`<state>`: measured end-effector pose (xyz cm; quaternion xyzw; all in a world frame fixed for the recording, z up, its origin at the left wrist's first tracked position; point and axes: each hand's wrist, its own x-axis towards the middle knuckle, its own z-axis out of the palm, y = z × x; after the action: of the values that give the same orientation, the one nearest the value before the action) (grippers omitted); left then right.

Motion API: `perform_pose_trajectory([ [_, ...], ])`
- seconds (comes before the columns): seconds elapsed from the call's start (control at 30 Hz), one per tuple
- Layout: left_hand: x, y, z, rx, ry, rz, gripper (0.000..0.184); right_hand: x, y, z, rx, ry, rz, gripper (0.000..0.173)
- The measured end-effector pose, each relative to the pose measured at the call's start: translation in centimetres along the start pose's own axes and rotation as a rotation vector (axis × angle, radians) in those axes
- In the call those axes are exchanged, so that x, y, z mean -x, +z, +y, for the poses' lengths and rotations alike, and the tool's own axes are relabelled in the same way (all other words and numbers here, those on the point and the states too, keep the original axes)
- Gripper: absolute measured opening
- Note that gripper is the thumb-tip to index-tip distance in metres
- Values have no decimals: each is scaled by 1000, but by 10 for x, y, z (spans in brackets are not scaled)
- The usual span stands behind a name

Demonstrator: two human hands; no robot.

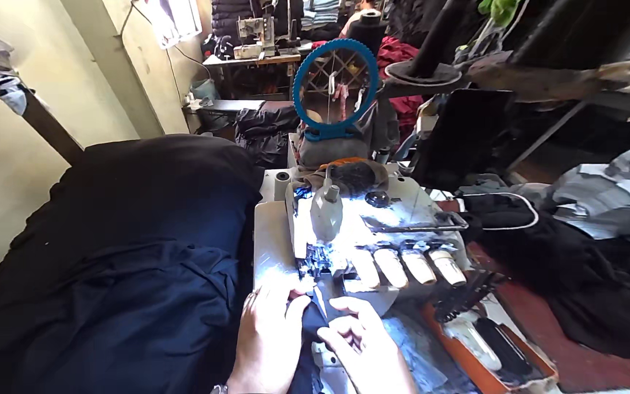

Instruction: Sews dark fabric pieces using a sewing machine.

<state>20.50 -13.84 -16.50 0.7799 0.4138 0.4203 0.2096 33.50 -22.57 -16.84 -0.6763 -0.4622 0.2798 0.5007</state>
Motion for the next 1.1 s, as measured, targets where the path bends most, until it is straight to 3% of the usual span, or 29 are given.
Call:
perform_pose_trajectory([
  [0.27,2,2,2,-155,44,-36,13,14,1,3,-50,-14,-43,36],
  [0.4,6,-1,-4,-209,229,-37,11,20,8,10,-92,-31,-37,34],
  [0.47,12,-3,5,-400,305,-20,14,20,9,11,-118,-34,-24,33],
  [0.57,35,-3,32,-605,198,-122,27,24,10,14,-161,-18,-18,27],
  [0.63,43,2,36,-572,121,-137,33,24,12,14,-184,-42,-2,22],
  [0.8,34,1,7,-267,155,-98,29,9,12,5,27,-225,41,18],
  [1.1,10,-13,-2,-245,177,-258,26,10,15,-1,298,-301,81,23],
])
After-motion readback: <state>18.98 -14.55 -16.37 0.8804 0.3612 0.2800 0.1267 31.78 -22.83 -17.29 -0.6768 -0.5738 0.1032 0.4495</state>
